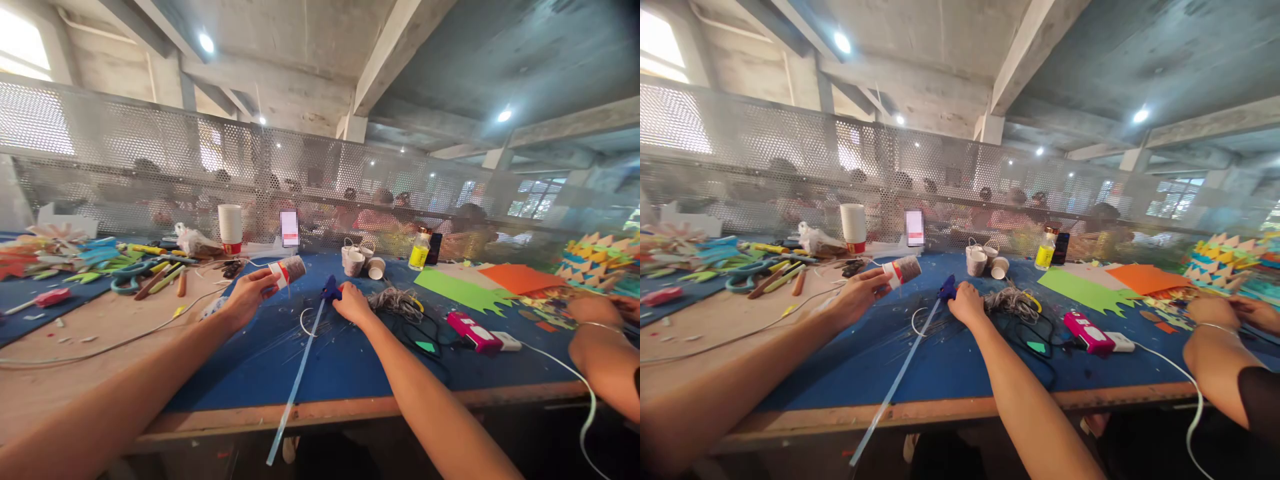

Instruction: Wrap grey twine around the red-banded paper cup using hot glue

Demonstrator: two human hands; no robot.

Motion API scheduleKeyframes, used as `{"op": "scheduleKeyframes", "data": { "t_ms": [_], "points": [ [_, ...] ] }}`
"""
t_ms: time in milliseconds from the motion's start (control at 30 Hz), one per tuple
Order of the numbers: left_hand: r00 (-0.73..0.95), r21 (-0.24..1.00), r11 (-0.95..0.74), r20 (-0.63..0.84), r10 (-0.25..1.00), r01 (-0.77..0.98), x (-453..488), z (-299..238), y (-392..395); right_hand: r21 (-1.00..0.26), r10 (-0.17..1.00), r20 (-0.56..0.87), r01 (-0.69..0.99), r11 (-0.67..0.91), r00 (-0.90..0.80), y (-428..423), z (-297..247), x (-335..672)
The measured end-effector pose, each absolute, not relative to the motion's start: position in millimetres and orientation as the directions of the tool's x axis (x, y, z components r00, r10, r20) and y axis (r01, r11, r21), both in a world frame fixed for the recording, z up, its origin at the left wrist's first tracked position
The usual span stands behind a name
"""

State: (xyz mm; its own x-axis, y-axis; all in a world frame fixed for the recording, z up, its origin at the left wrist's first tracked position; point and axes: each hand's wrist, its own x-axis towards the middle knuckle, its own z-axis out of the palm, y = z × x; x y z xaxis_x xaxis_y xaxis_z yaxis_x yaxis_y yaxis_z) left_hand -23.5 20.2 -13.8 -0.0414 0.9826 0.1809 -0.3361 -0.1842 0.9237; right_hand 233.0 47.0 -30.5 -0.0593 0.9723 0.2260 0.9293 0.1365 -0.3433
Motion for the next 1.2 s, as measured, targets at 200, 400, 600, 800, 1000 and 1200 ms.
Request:
{"op": "scheduleKeyframes", "data": {
  "t_ms": [200, 400, 600, 800, 1000, 1200],
  "points": [
    [0.061, 0.913, -0.127, 0.163, 0.985, -0.388, -22, -15, 20, -0.260, 0.829, 0.550, 0.923, 0.282, -0.099, 30, -19, 221],
    [0.135, 0.937, -0.105, 0.157, 0.978, -0.332, -15, -12, 10, -0.055, 0.444, 0.780, 0.659, 0.750, -0.441, -2, 3, 200],
    [0.235, 0.945, -0.067, 0.147, 0.961, -0.320, -10, -11, 5, 0.114, 0.354, 0.729, 0.614, 0.781, -0.586, -13, 2, 191],
    [0.278, 0.960, -0.064, 0.143, 0.950, -0.274, -6, -8, -2, 0.077, 0.349, 0.753, 0.602, 0.795, -0.557, -13, 4, 192],
    [0.275, 0.962, -0.061, 0.136, 0.952, -0.267, -7, -7, -3, 0.004, 0.393, 0.747, 0.595, 0.804, -0.536, -17, 9, 195],
    [0.247, 0.952, -0.042, 0.121, 0.961, -0.302, -7, -8, 0, 0.110, 0.363, 0.691, 0.588, 0.801, -0.625, -17, 6, 192]
  ]
}}
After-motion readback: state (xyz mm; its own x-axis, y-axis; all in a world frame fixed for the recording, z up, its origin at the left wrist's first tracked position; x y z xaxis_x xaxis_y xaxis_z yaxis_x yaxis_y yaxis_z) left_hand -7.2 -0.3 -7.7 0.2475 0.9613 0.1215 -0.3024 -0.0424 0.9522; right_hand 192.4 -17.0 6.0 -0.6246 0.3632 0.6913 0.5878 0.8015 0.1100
